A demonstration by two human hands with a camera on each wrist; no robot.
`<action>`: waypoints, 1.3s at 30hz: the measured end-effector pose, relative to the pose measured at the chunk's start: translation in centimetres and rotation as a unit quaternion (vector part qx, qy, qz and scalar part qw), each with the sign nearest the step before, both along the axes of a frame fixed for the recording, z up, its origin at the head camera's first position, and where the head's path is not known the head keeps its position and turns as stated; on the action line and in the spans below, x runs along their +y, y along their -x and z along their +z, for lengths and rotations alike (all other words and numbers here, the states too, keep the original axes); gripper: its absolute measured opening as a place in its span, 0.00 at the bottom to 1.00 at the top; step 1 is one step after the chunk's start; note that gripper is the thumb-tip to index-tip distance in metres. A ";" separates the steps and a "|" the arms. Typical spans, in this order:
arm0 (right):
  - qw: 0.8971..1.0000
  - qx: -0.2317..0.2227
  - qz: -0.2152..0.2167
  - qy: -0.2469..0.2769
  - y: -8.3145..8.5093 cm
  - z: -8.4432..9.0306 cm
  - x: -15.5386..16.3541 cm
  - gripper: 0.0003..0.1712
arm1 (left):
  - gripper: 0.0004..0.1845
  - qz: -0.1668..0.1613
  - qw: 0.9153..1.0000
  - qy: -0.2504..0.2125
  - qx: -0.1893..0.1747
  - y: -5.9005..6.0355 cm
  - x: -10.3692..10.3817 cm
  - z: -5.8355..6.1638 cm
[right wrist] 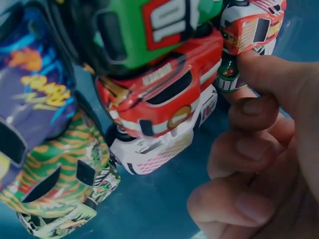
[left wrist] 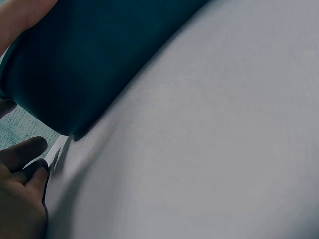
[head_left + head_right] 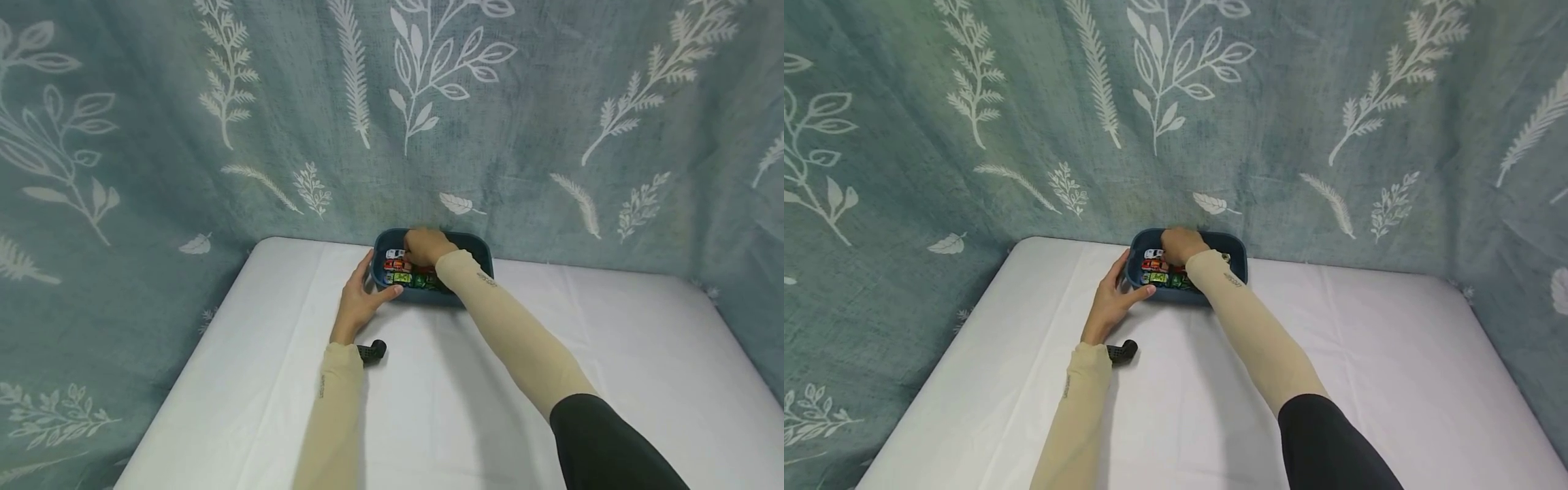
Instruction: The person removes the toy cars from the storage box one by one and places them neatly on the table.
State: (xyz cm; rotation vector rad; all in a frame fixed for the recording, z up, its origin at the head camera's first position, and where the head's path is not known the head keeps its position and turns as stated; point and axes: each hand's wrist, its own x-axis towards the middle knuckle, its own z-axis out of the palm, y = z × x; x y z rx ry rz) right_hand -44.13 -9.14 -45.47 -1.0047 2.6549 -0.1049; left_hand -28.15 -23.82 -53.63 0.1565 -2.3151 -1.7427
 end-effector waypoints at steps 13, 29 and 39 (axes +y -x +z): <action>0.999 0.024 0.023 -0.040 -0.5 2.8 2.1 0.18 | 0.56 -0.003 1.000 0.004 0.003 0.5 1.0 0.6; 0.999 0.006 0.006 -0.032 0.0 7.2 9.1 0.16 | 0.56 -0.004 1.000 -0.004 -0.010 0.3 1.2 0.2; 0.999 0.021 -0.020 -0.040 -0.2 8.7 14.6 0.17 | 0.57 -0.006 1.000 -0.009 -0.006 0.1 0.6 0.1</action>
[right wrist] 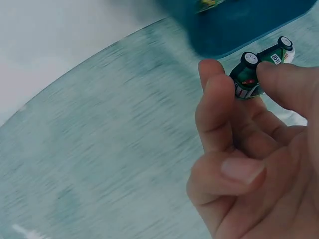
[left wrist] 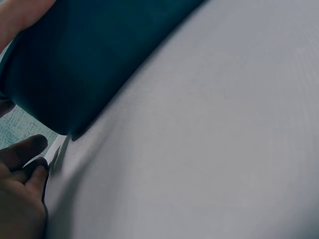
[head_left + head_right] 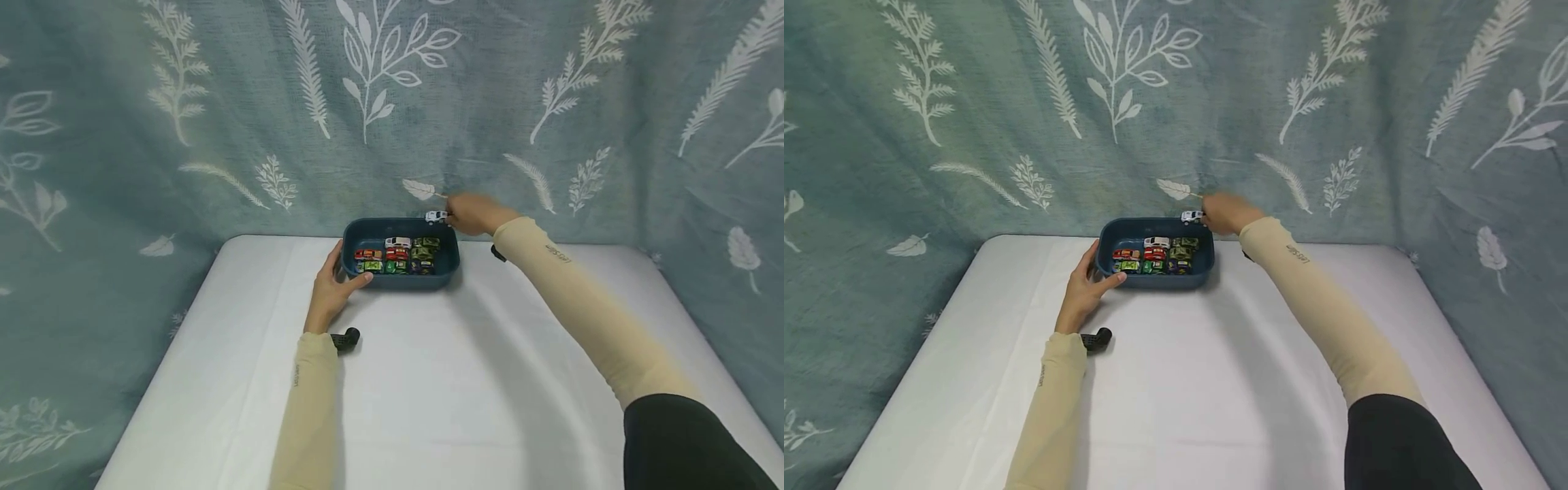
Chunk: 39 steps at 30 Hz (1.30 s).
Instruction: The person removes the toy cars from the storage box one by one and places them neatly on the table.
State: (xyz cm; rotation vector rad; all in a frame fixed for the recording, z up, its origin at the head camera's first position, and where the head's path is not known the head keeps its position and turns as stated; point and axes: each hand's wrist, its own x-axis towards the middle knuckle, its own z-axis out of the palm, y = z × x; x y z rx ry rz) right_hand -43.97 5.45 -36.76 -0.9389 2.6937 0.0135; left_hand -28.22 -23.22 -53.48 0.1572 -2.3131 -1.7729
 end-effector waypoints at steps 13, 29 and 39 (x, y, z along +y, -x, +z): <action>0.999 0.015 -0.039 0.004 0.2 -2.4 6.9 0.15 | 0.56 -0.001 1.000 -0.005 -0.010 -0.5 -0.2 0.2; 0.998 -0.003 -0.063 -0.003 -0.1 -6.4 9.0 0.19 | 0.55 -0.002 1.000 0.011 -0.010 -0.2 0.1 0.0; 0.999 0.008 -0.053 -0.012 0.5 -7.7 9.3 0.19 | 0.55 -0.004 1.000 0.005 -0.009 -0.2 0.2 0.0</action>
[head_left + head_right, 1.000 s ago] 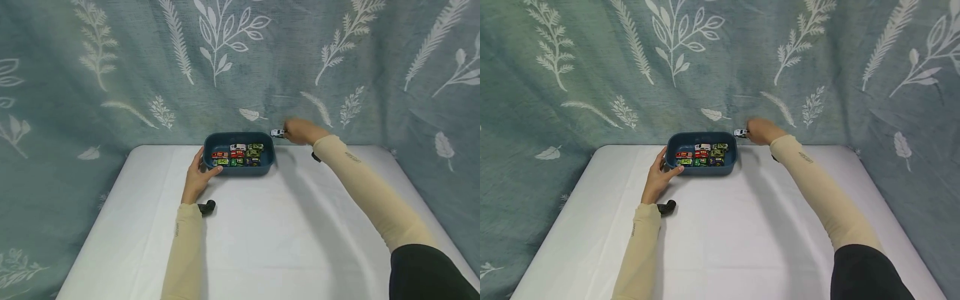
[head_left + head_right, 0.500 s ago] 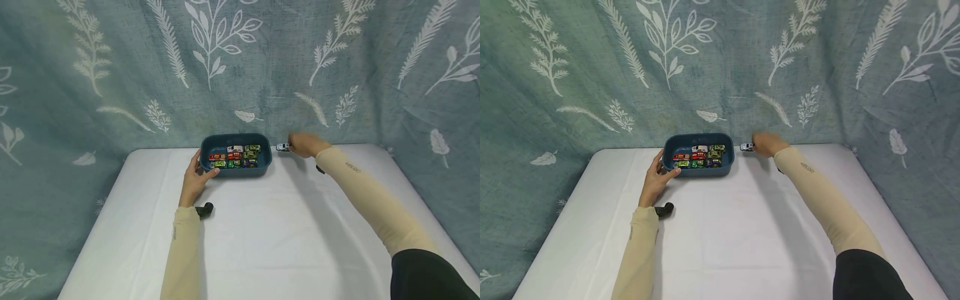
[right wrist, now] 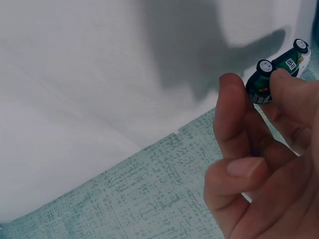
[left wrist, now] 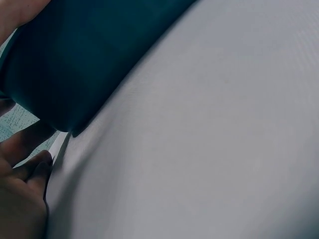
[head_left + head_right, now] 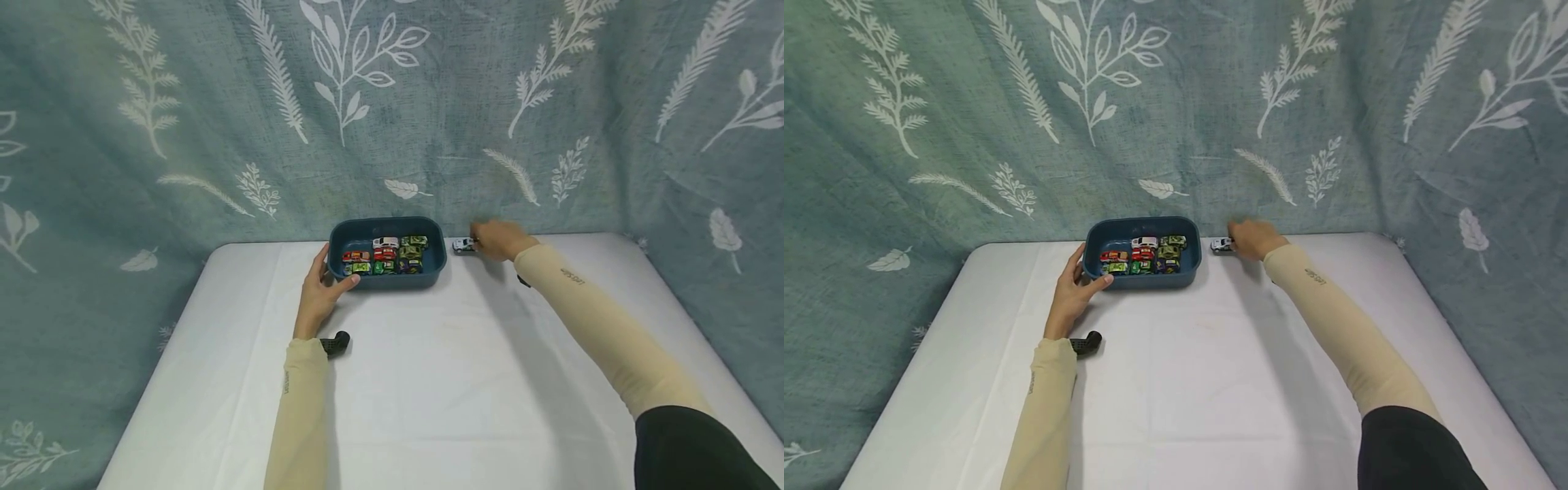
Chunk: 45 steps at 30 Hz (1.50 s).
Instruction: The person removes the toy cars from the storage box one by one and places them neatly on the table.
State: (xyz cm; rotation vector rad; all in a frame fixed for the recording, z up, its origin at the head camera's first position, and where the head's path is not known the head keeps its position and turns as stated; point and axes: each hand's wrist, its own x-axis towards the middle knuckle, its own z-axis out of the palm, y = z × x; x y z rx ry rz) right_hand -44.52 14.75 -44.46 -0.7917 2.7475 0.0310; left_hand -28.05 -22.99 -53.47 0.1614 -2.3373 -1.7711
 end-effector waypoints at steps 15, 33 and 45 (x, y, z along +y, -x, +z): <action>0.999 0.030 -0.004 0.016 0.3 -1.5 0.0 0.19 | 0.56 0.006 1.000 0.000 0.001 0.1 0.0 -0.2; 0.999 0.034 -0.014 0.021 0.7 -2.0 0.0 0.19 | 0.56 0.003 1.000 0.008 -0.002 0.2 -0.1 0.2; 0.999 0.040 -0.005 0.022 0.5 -2.4 -0.1 0.18 | 0.56 0.010 1.000 0.004 -0.016 0.0 -0.1 -0.2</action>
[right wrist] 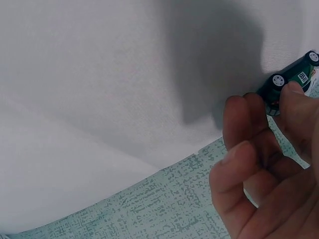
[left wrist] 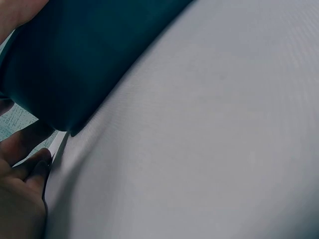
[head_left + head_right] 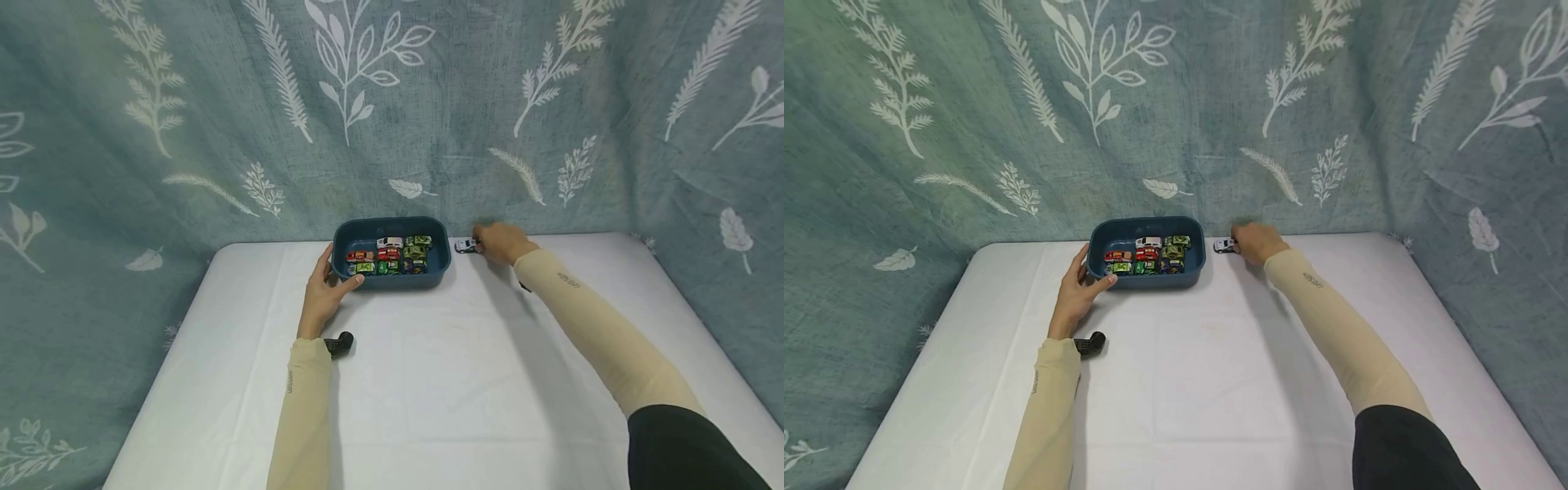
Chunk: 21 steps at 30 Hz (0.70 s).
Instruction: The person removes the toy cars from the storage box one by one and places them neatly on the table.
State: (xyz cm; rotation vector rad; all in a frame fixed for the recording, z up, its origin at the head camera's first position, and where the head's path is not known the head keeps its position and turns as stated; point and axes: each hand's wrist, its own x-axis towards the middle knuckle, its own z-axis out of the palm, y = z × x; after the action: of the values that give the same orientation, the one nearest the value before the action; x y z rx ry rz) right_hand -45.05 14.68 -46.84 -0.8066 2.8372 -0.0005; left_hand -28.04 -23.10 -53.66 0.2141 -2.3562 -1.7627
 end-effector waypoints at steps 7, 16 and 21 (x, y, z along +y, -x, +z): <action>1.000 -0.002 0.005 0.002 -0.1 -0.1 0.0 0.18 | 0.55 0.001 1.000 0.009 -0.004 -0.1 -0.1 -0.2; 0.999 0.024 0.004 -0.027 -1.1 1.1 -0.9 0.19 | 0.56 -0.001 1.000 0.007 0.005 -0.1 0.1 0.0; 0.993 0.101 -0.013 -0.051 -1.9 2.6 -1.9 0.25 | 0.56 0.002 1.000 0.003 0.003 -0.1 0.2 0.0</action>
State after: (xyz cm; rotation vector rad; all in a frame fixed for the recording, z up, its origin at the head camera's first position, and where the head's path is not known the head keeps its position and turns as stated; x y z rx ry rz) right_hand -43.14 12.79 -44.27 -0.7899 3.0053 0.2348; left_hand -27.97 -22.93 -53.67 0.2113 -2.3549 -1.7520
